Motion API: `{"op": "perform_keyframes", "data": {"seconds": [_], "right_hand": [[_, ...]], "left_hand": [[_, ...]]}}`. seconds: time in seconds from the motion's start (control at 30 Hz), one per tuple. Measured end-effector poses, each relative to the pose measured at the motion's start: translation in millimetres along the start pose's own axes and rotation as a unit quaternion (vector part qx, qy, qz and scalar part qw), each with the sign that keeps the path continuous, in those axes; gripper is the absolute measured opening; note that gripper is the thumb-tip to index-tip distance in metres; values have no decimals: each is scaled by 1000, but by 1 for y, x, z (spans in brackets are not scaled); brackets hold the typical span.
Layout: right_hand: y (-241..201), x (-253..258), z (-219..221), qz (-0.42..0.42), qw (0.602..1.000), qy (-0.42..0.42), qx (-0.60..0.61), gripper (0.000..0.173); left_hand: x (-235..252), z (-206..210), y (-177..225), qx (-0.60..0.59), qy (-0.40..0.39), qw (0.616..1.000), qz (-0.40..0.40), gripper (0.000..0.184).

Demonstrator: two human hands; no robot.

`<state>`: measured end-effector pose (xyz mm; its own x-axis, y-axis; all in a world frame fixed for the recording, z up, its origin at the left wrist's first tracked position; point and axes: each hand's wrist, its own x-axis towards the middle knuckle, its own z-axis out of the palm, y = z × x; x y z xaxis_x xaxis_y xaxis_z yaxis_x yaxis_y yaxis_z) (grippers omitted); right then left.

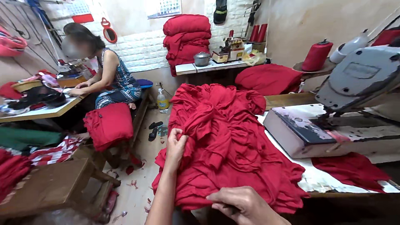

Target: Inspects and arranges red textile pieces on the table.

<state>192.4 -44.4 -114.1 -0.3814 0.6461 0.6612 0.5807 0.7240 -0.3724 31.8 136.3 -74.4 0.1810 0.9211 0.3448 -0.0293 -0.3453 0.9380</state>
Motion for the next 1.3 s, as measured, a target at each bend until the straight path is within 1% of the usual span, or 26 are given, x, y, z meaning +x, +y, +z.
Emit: {"op": "perform_keyframes", "data": {"seconds": [0.07, 0.13, 0.17, 0.23, 0.27, 0.3, 0.37, 0.4, 0.43, 0.5, 0.53, 0.57, 0.63, 0.67, 0.7, 0.73, 0.8, 0.87, 0.93, 1.0, 1.03, 1.1, 1.13, 1.17, 1.2, 1.3], "right_hand": [[2, -6, -5, 30, 999, 37, 12, 14], [3, -8, -17, 78, 993, 82, 31, 16], [4, -9, -21, 103, 988, 109, 38, 17], [7, -11, -26, 149, 975, 159, 48, 18], [8, -11, -26, 166, 968, 181, 47, 18], [8, -10, -27, 177, 963, 200, 40, 17], [10, -3, -23, 176, 957, 229, 0, 17], [11, 1, -20, 167, 957, 238, -27, 17], [13, 5, -16, 155, 956, 241, -61, 18], [16, 14, -12, 134, 955, 214, -154, 26], [18, 18, -10, 129, 954, 187, -198, 33], [22, 21, -9, 128, 952, 166, -224, 35], [29, 25, -6, 136, 951, 156, -231, 20], [32, 26, -5, 136, 951, 167, -224, 15], [33, 26, -5, 129, 950, 190, -211, 14], [32, 25, -6, 114, 949, 220, -193, 14], [25, 19, -11, 71, 951, 263, -144, 13], [18, 8, -16, 44, 957, 260, -124, 13], [18, -11, -15, 54, 967, 210, -135, 14], [23, -25, -9, 83, 970, 148, -177, 16], [24, -31, -4, 98, 969, 133, -181, 17], [23, -34, 2, 109, 967, 135, -187, 20], [23, -34, 4, 111, 966, 139, -188, 21], [22, -33, 5, 112, 965, 144, -187, 21], [21, -33, 6, 112, 965, 148, -186, 22], [22, -35, 7, 111, 965, 147, -185, 23]], "left_hand": [[-1, -3, -3, -36, 2, 999, -8, 3], [-4, -3, -9, -32, 13, 999, 10, 5], [-7, -2, -12, -1, 24, 999, 30, 13], [-16, 1, -16, 112, 35, 988, 104, 39], [-19, 4, -20, 177, 34, 969, 170, 45], [-21, 7, -22, 238, 40, 938, 250, 39], [-25, 15, -19, 332, 49, 858, 388, 16], [-28, 19, -17, 357, 34, 830, 426, 17], [-29, 22, -15, 367, 2, 818, 442, 21], [-30, 23, -15, 377, -42, 825, 419, 24], [-31, 22, -13, 381, -54, 836, 391, 25], [-32, 20, -11, 386, -70, 848, 356, 28], [-37, 17, -6, 409, -98, 858, 297, 33], [-41, 16, -5, 409, -103, 861, 285, 30], [-44, 16, -5, 387, -103, 872, 281, 25], [-46, 15, -5, 342, -104, 893, 273, 23], [-51, 8, 1, 220, -119, 937, 242, 28], [-56, -4, 3, 147, -128, 958, 210, 27], [-62, -11, 1, 192, -120, 951, 209, 25], [-70, -10, -4, 272, -99, 926, 241, 22], [-74, -8, -6, 313, -80, 910, 262, 20], [-79, 0, -2, 403, -23, 863, 303, 12], [-81, 5, 4, 440, 4, 840, 318, 14], [-84, 10, 10, 449, 18, 832, 324, 21], [-86, 14, 16, 434, 16, 840, 326, 25], [-91, 25, 19, 315, -41, 898, 304, 21]]}}
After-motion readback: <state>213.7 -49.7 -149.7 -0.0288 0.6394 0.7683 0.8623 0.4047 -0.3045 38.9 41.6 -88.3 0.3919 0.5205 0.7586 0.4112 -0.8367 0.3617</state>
